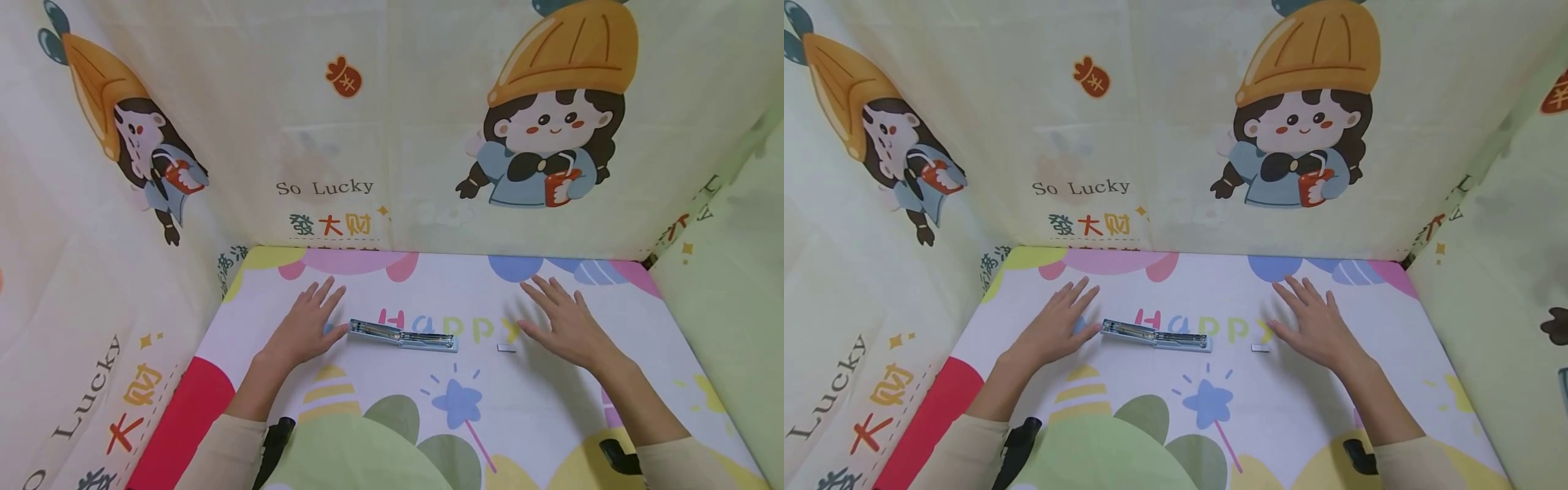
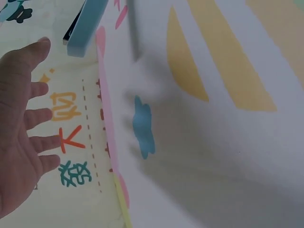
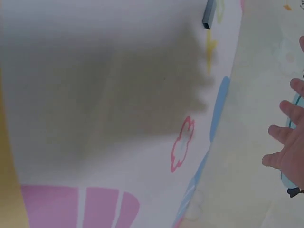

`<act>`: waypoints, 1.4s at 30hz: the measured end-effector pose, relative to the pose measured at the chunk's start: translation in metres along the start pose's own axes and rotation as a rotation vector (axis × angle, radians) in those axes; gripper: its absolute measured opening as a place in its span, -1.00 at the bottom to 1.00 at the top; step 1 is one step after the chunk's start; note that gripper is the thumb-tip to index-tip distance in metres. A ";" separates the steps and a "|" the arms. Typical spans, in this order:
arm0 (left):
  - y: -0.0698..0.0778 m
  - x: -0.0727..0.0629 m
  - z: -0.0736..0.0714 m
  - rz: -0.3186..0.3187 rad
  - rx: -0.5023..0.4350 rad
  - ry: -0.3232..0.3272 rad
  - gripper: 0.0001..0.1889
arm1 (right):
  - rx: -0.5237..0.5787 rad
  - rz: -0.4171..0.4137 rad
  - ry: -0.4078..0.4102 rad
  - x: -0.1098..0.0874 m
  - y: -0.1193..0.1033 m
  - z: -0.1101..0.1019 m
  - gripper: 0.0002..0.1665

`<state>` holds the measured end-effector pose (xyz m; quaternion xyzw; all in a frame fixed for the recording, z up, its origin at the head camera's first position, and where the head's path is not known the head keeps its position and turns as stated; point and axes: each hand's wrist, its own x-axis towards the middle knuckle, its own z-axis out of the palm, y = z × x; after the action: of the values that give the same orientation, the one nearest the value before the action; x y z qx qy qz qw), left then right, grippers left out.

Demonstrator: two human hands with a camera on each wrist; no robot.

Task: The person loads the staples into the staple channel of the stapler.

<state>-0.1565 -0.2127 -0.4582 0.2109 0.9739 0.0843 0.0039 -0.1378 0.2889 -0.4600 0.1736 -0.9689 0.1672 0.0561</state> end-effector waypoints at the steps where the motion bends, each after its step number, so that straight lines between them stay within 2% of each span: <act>1: 0.000 0.000 0.001 0.006 -0.018 -0.001 -0.15 | 0.007 -0.015 0.013 0.000 0.000 0.001 -0.10; 5: 0.000 0.001 0.005 0.032 -0.100 0.003 -0.14 | 0.064 -0.083 0.057 0.002 0.002 0.007 -0.13; 13: 0.004 0.007 0.008 0.042 -0.230 -0.009 -0.11 | 0.224 -0.110 0.044 0.001 0.004 0.018 -0.18; 20: 0.008 0.011 0.012 -0.006 -0.318 -0.060 -0.13 | 0.240 -0.092 0.014 0.002 0.005 0.028 -0.18; 27: 0.009 0.016 0.019 -0.003 -0.434 -0.076 -0.21 | 0.268 -0.115 0.008 0.001 0.006 0.044 -0.18; 34: 0.008 0.017 0.030 -0.046 -0.572 -0.093 -0.39 | 0.269 -0.084 -0.044 -0.003 0.004 0.054 -0.23; 42: 0.009 0.017 0.036 -0.089 -0.657 -0.084 -0.58 | 0.265 -0.101 -0.024 -0.010 0.003 0.062 -0.36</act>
<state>-0.1668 -0.1914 -0.4914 0.1589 0.9020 0.3846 0.1152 -0.1331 0.2735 -0.5207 0.2301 -0.9289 0.2886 0.0293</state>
